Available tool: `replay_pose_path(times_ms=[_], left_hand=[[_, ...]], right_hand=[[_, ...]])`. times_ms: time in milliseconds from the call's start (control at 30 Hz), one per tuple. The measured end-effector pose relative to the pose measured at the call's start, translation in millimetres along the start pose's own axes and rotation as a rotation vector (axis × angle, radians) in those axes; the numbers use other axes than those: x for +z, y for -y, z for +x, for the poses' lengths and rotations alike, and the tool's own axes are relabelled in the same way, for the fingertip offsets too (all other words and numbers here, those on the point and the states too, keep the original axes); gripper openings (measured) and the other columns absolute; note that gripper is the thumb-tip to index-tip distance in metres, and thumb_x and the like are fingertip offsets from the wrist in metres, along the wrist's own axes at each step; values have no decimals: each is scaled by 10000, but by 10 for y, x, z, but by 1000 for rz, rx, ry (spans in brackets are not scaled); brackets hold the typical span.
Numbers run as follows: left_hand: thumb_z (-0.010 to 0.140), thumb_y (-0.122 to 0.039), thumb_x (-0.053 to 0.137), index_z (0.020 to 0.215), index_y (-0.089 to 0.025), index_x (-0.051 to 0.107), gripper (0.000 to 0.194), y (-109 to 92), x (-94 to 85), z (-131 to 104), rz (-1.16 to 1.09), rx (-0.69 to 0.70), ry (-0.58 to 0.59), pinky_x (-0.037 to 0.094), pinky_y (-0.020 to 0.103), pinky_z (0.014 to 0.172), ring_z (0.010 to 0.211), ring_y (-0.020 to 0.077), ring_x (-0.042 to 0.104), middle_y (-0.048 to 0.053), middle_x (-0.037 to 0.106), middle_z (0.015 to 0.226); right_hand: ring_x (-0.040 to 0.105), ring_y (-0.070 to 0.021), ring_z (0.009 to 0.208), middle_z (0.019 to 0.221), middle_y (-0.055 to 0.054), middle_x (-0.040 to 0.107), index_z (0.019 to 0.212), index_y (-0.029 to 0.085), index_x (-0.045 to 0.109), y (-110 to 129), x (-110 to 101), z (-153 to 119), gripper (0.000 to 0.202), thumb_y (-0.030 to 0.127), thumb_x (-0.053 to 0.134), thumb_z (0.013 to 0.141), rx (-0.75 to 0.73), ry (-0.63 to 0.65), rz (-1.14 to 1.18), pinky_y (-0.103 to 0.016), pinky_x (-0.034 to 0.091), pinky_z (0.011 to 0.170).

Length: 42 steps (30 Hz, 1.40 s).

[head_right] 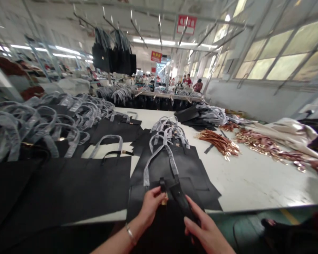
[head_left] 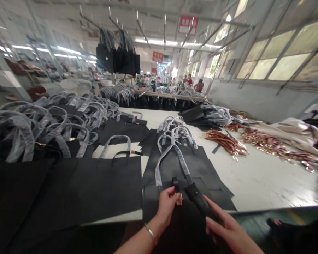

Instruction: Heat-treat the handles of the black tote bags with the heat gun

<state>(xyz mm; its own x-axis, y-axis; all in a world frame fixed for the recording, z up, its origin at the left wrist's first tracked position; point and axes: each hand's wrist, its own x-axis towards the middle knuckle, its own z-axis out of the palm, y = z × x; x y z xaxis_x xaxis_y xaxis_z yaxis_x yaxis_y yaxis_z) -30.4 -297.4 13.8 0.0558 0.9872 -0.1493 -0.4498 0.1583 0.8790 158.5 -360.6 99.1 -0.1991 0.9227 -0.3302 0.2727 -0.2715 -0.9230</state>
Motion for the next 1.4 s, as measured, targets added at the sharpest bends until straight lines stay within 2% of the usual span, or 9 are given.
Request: replay_pose_path(times_ms=[167, 333, 500, 667, 800, 900, 1100, 1233, 1400], left_hand=[[692, -183, 675, 1034, -125, 706, 349, -61, -19, -44, -41, 96, 178, 480, 340, 864, 889, 220, 644, 85, 710, 980], [696, -136, 637, 1074, -134, 700, 383, -32, -39, -12, 19, 108, 201, 493, 327, 810, 846, 219, 657, 85, 720, 970], [677, -125, 655, 1100, -122, 684, 424, 9, -43, 18, -4, 60, 161, 497, 290, 749, 863, 228, 662, 99, 720, 975], [735, -165, 613, 1075, -142, 703, 352, 50, -69, 6, 129, 128, 161, 502, 300, 776, 859, 219, 654, 71, 724, 946], [703, -148, 618, 1081, -141, 695, 386, 63, -73, 16, 201, 91, 147, 512, 297, 734, 851, 225, 650, 67, 723, 924], [672, -120, 615, 1071, -126, 676, 404, 63, -49, 33, 173, 65, 140, 518, 294, 719, 836, 219, 654, 81, 716, 925], [697, -80, 579, 1134, -151, 548, 443, 131, -34, 0, 340, 150, -59, 515, 272, 715, 765, 159, 633, 67, 671, 936], [781, -85, 502, 1178, -190, 560, 415, 151, -31, -40, 637, 328, 18, 478, 332, 891, 951, 188, 617, 80, 641, 1123], [805, -98, 460, 1155, -169, 633, 397, 116, -8, -6, 808, 363, 92, 428, 357, 998, 1077, 220, 587, 89, 641, 1165]], right_hand=[[518, -144, 529, 624, 17, 618, 1497, 127, 221, 36, 109, -115, 999, 568, 665, 719, 102, 64, 96, -256, 394, 508], [546, -148, 523, 619, 12, 642, 1488, 141, 247, 75, 129, -19, 966, 550, 673, 723, 140, 84, 114, -262, 389, 513], [547, -143, 507, 632, 10, 649, 1496, 132, 197, 78, 86, 44, 948, 547, 641, 770, 70, 33, 127, -264, 380, 504], [551, -140, 521, 636, 12, 653, 1478, 162, 266, 34, 110, 4, 892, 519, 665, 764, 133, 134, 120, -254, 382, 507], [538, -141, 492, 629, 10, 646, 1477, 111, 240, 116, 147, 91, 978, 572, 669, 729, 67, -24, 132, -259, 381, 497], [555, -151, 502, 615, 23, 639, 1478, 134, 237, 177, 21, 170, 974, 571, 676, 727, 53, -144, 93, -253, 390, 491], [583, -137, 464, 578, 20, 660, 1445, 189, 304, 117, -342, 256, 756, 483, 616, 822, 215, -64, 44, -213, 401, 449], [595, -130, 469, 562, 24, 644, 1419, 181, 354, 197, -370, 390, 670, 419, 609, 847, 240, 3, 50, -199, 430, 448], [605, -119, 474, 598, 16, 643, 1402, 194, 397, 379, -388, 570, 582, 371, 583, 880, 238, 47, 41, -183, 443, 438]])
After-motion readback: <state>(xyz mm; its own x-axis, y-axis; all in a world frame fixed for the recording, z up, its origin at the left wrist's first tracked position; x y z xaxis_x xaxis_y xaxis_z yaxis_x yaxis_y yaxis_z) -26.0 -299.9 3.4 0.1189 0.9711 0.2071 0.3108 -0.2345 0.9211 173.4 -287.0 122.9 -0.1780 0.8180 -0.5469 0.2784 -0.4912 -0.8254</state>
